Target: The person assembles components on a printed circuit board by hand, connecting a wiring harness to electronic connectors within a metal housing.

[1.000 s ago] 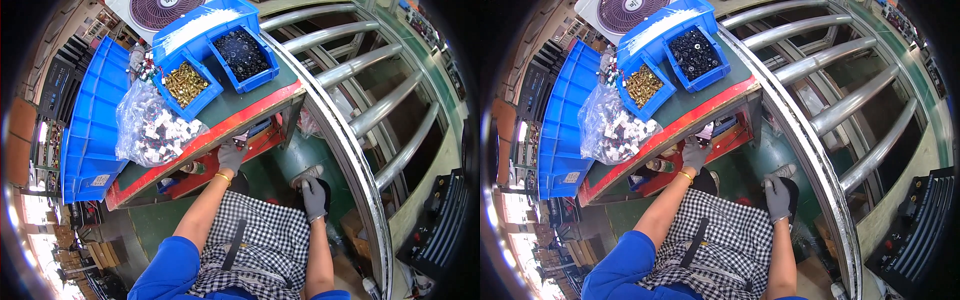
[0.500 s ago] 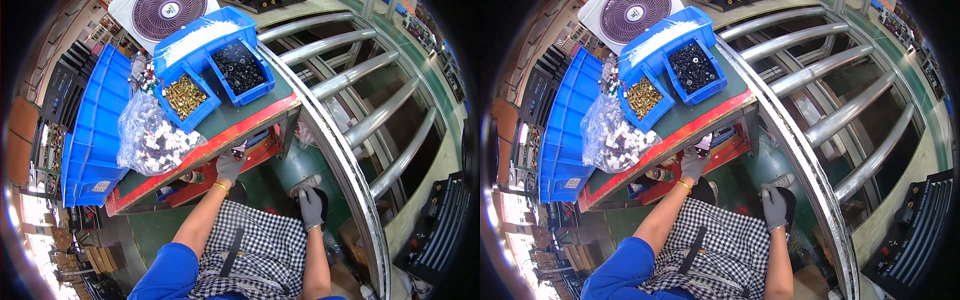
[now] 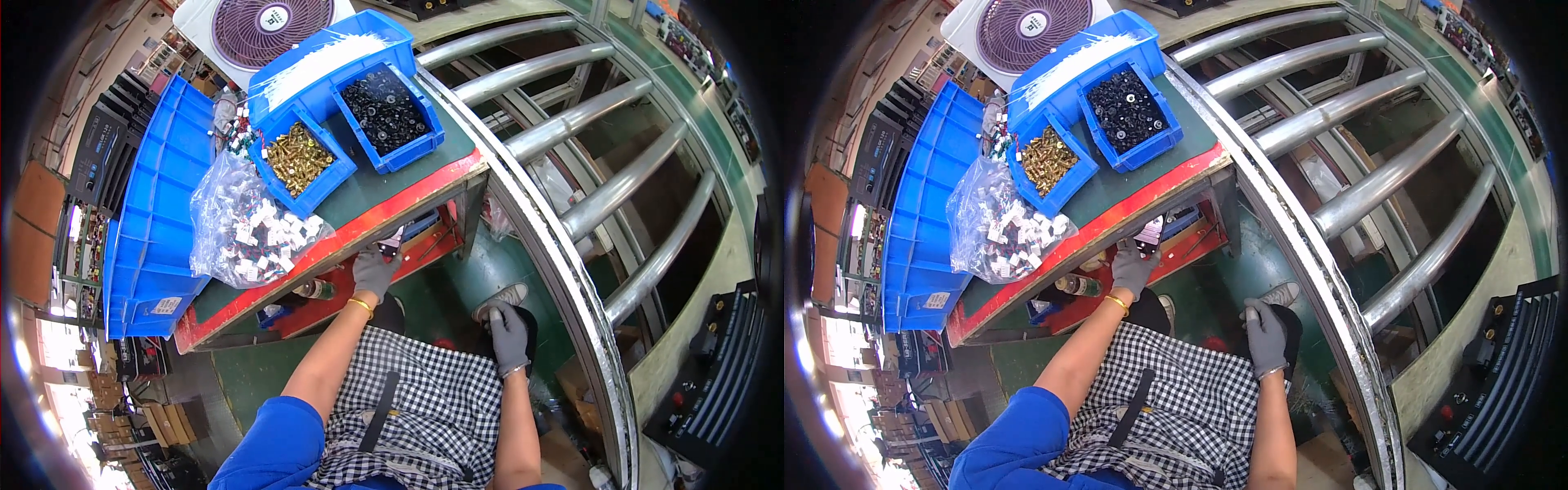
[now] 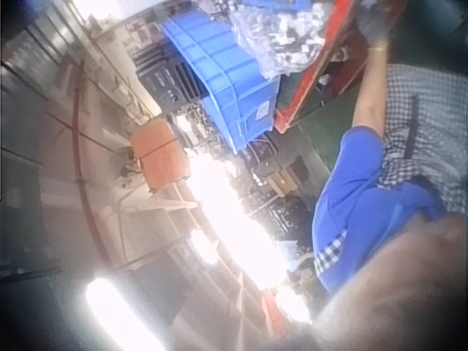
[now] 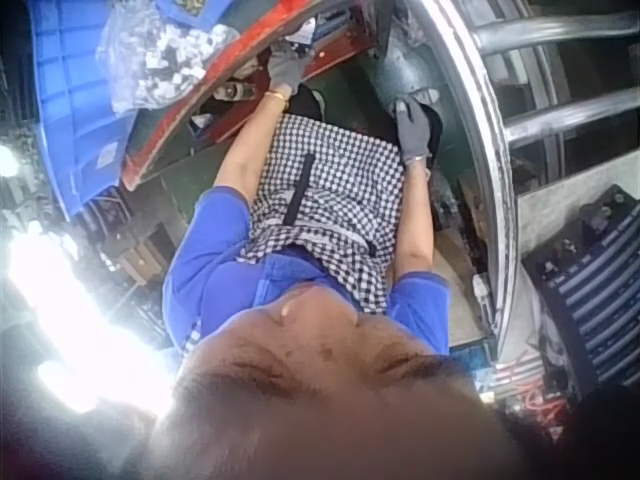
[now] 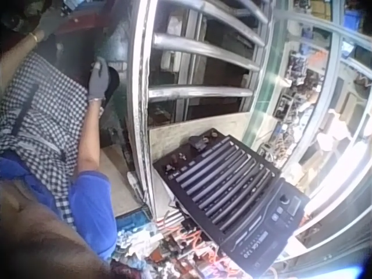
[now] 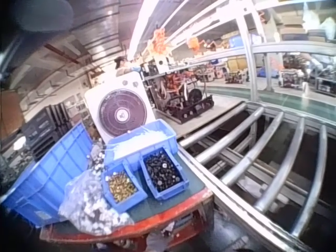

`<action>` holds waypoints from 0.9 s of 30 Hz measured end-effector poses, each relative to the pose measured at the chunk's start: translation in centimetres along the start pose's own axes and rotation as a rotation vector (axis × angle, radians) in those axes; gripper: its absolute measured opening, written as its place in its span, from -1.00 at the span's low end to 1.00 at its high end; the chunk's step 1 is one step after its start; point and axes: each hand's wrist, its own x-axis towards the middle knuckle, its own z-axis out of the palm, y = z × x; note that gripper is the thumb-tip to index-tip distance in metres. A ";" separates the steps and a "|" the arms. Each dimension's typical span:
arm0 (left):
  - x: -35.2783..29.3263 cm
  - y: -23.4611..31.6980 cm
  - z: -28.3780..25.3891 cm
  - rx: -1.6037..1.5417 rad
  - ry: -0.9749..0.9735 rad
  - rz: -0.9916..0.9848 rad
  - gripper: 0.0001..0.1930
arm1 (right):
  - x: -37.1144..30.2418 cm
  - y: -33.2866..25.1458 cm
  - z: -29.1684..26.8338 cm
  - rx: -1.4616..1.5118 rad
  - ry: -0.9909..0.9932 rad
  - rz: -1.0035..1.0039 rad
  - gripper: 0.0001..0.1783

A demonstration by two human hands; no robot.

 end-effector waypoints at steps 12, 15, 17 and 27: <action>0.0 -0.5 1.2 0.008 0.055 0.049 0.05 | -0.3 -0.4 -0.1 -0.014 0.020 -0.011 -0.73; 0.0 -0.1 0.9 0.007 0.053 0.052 0.04 | -0.3 -0.1 -0.2 -0.008 0.023 -0.027 -0.73; -0.1 -0.2 0.7 -0.010 0.018 0.039 0.02 | -0.3 -0.5 -0.1 -0.019 0.008 -0.021 -0.73; -0.1 -0.5 0.6 -0.038 0.093 0.107 -0.01 | 0.2 -1.1 1.0 0.021 -0.039 -0.023 -0.74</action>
